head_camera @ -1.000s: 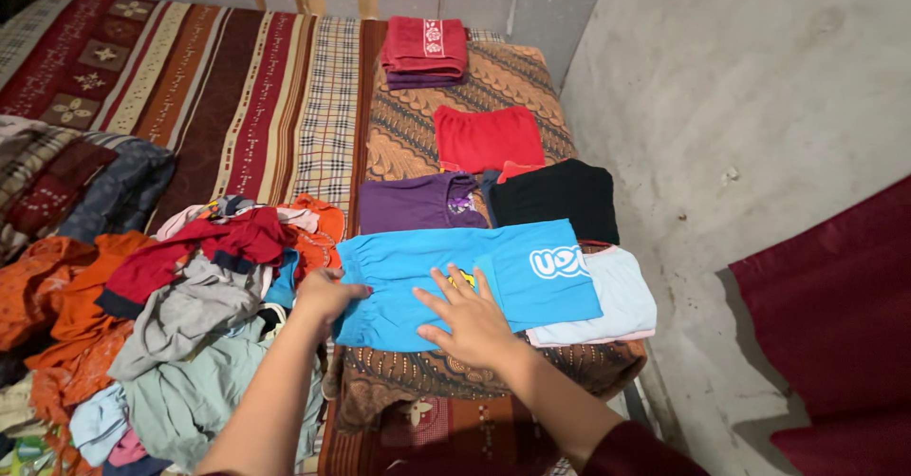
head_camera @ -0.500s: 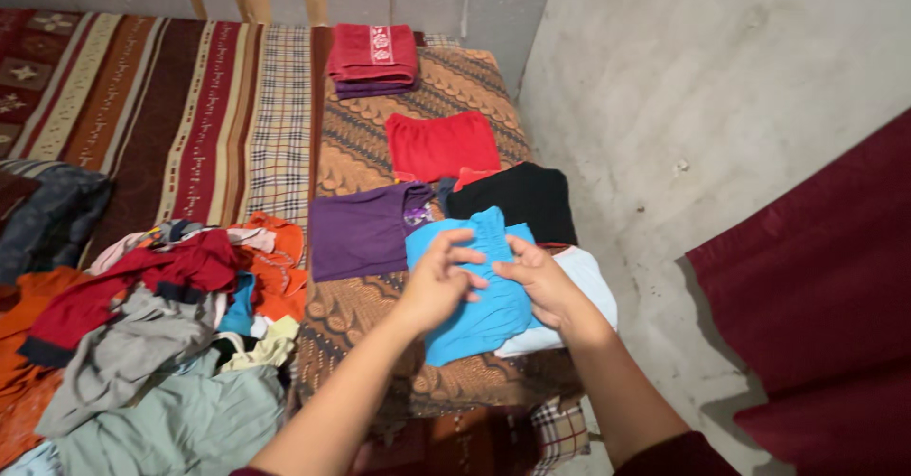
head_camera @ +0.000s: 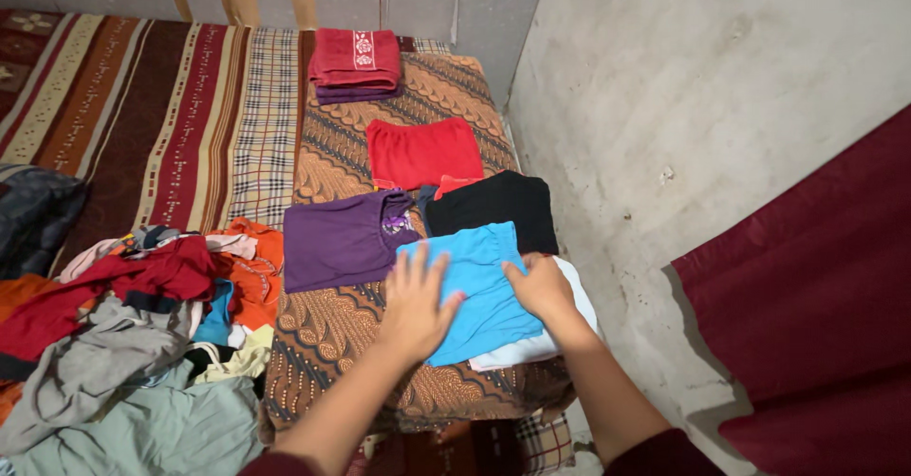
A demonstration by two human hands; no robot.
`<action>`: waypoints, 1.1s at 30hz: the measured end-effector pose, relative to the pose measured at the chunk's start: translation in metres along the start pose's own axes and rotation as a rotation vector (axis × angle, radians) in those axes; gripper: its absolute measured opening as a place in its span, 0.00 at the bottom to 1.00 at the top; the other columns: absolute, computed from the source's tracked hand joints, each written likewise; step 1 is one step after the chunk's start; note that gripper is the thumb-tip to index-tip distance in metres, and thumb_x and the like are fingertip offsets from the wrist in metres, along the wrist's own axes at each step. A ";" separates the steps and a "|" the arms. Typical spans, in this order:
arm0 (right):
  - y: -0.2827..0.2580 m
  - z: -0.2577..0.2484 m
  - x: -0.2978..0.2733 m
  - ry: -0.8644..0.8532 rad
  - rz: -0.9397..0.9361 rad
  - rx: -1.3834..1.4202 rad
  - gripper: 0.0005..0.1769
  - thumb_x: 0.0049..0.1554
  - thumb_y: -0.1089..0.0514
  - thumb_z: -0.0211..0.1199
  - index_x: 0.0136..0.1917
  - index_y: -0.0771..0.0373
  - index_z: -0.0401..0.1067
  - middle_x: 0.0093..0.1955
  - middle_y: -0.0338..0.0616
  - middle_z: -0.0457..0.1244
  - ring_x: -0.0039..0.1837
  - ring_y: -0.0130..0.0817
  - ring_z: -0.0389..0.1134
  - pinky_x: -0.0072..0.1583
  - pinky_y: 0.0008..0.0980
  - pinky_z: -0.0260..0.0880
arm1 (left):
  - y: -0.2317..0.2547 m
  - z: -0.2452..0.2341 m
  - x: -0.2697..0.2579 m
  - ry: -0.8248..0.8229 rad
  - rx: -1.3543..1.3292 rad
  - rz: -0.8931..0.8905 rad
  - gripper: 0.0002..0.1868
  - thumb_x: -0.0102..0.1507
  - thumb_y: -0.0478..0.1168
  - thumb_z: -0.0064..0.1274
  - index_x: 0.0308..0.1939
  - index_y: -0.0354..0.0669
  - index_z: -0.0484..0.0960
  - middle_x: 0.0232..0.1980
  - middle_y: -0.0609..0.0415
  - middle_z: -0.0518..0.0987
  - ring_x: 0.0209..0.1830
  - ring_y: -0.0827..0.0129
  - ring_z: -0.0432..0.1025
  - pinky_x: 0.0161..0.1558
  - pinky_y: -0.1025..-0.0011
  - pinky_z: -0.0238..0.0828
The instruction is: The person folds multiple pieces of clothing including a blue shirt, a purple shirt, a red shirt, and a light yellow garment on a bed, placing them in organized stacks.
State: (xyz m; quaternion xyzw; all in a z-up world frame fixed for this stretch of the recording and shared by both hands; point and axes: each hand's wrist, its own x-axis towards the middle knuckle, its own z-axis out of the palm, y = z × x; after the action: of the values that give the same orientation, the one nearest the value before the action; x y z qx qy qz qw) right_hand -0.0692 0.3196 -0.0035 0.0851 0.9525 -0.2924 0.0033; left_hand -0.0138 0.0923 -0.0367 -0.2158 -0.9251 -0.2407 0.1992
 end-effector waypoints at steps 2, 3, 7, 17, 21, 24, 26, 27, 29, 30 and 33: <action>-0.002 -0.002 0.000 -0.024 0.002 0.015 0.31 0.52 0.35 0.64 0.52 0.63 0.80 0.46 0.60 0.72 0.52 0.53 0.74 0.55 0.45 0.71 | -0.007 0.017 -0.002 0.360 -0.286 -0.410 0.29 0.67 0.45 0.53 0.68 0.32 0.67 0.70 0.32 0.66 0.69 0.41 0.62 0.69 0.48 0.59; -0.002 -0.003 0.000 -0.046 0.009 0.030 0.32 0.52 0.33 0.63 0.49 0.65 0.81 0.44 0.61 0.72 0.51 0.53 0.75 0.54 0.45 0.72 | -0.014 0.022 0.004 0.363 -0.281 -0.412 0.29 0.67 0.45 0.53 0.68 0.32 0.67 0.70 0.32 0.66 0.69 0.41 0.62 0.69 0.48 0.59; -0.011 -0.003 0.002 0.078 -0.173 -0.041 0.32 0.53 0.35 0.67 0.48 0.69 0.75 0.47 0.64 0.69 0.53 0.58 0.71 0.54 0.47 0.70 | -0.039 0.024 0.020 0.213 -0.959 -1.118 0.21 0.63 0.38 0.55 0.56 0.26 0.74 0.47 0.41 0.81 0.44 0.56 0.77 0.47 0.61 0.74; -0.076 0.068 -0.028 -0.155 -0.306 0.489 0.21 0.59 0.45 0.64 0.52 0.66 0.70 0.48 0.57 0.70 0.52 0.46 0.72 0.54 0.41 0.71 | -0.093 -0.075 -0.034 0.478 -0.472 -0.664 0.11 0.65 0.39 0.53 0.48 0.37 0.74 0.38 0.41 0.83 0.37 0.52 0.79 0.41 0.60 0.75; -0.101 0.082 -0.062 -0.135 -0.245 0.089 0.28 0.54 0.53 0.64 0.65 0.59 0.61 0.57 0.55 0.65 0.59 0.55 0.68 0.58 0.46 0.67 | -0.090 -0.114 -0.061 0.285 -0.084 -0.731 0.22 0.63 0.42 0.56 0.56 0.35 0.70 0.49 0.35 0.78 0.46 0.38 0.73 0.45 0.49 0.69; -0.110 0.082 -0.083 0.231 -0.735 0.018 0.28 0.51 0.63 0.55 0.66 0.64 0.64 0.66 0.57 0.62 0.69 0.57 0.60 0.69 0.49 0.61 | -0.079 -0.115 -0.069 0.227 0.086 -0.522 0.17 0.61 0.41 0.55 0.52 0.40 0.73 0.54 0.40 0.75 0.56 0.43 0.70 0.55 0.52 0.67; -0.119 0.089 -0.090 0.190 -0.832 -0.063 0.28 0.54 0.59 0.56 0.69 0.62 0.63 0.71 0.56 0.59 0.73 0.56 0.56 0.71 0.53 0.56 | -0.071 -0.107 -0.071 0.048 0.029 -0.297 0.14 0.67 0.47 0.50 0.51 0.44 0.74 0.66 0.45 0.70 0.71 0.51 0.63 0.72 0.54 0.59; -0.122 0.093 -0.093 0.150 -0.930 -0.143 0.29 0.58 0.56 0.56 0.72 0.60 0.63 0.76 0.55 0.55 0.78 0.54 0.51 0.74 0.57 0.51 | -0.067 -0.101 -0.070 0.043 0.022 -0.297 0.14 0.67 0.47 0.50 0.51 0.44 0.74 0.66 0.45 0.70 0.71 0.51 0.63 0.72 0.54 0.59; -0.129 0.100 -0.101 0.033 -0.856 -0.275 0.30 0.59 0.53 0.56 0.73 0.57 0.61 0.77 0.52 0.53 0.79 0.53 0.48 0.72 0.62 0.46 | -0.063 -0.095 -0.068 -0.168 0.132 -0.174 0.29 0.66 0.51 0.45 0.67 0.39 0.67 0.76 0.40 0.58 0.78 0.43 0.47 0.70 0.38 0.39; -0.132 0.101 -0.103 -0.078 -0.780 -0.400 0.32 0.59 0.49 0.57 0.75 0.54 0.59 0.79 0.49 0.50 0.81 0.52 0.44 0.70 0.68 0.42 | -0.065 -0.097 -0.068 -0.172 0.128 -0.171 0.29 0.66 0.51 0.45 0.67 0.39 0.67 0.76 0.40 0.58 0.78 0.43 0.47 0.70 0.38 0.39; -0.130 0.103 -0.100 -0.089 -0.718 -0.415 0.34 0.61 0.45 0.55 0.78 0.51 0.58 0.82 0.47 0.48 0.81 0.52 0.41 0.69 0.72 0.39 | -0.072 -0.097 -0.067 -0.426 0.078 -0.296 0.35 0.68 0.58 0.37 0.76 0.48 0.55 0.80 0.42 0.46 0.81 0.48 0.38 0.74 0.40 0.29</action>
State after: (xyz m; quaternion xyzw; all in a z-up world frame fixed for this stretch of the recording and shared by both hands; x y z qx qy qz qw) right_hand 0.0036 0.1400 -0.0110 -0.2677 0.9593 -0.0802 -0.0408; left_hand 0.0313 -0.0367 -0.0159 -0.1161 -0.9762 -0.1806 -0.0293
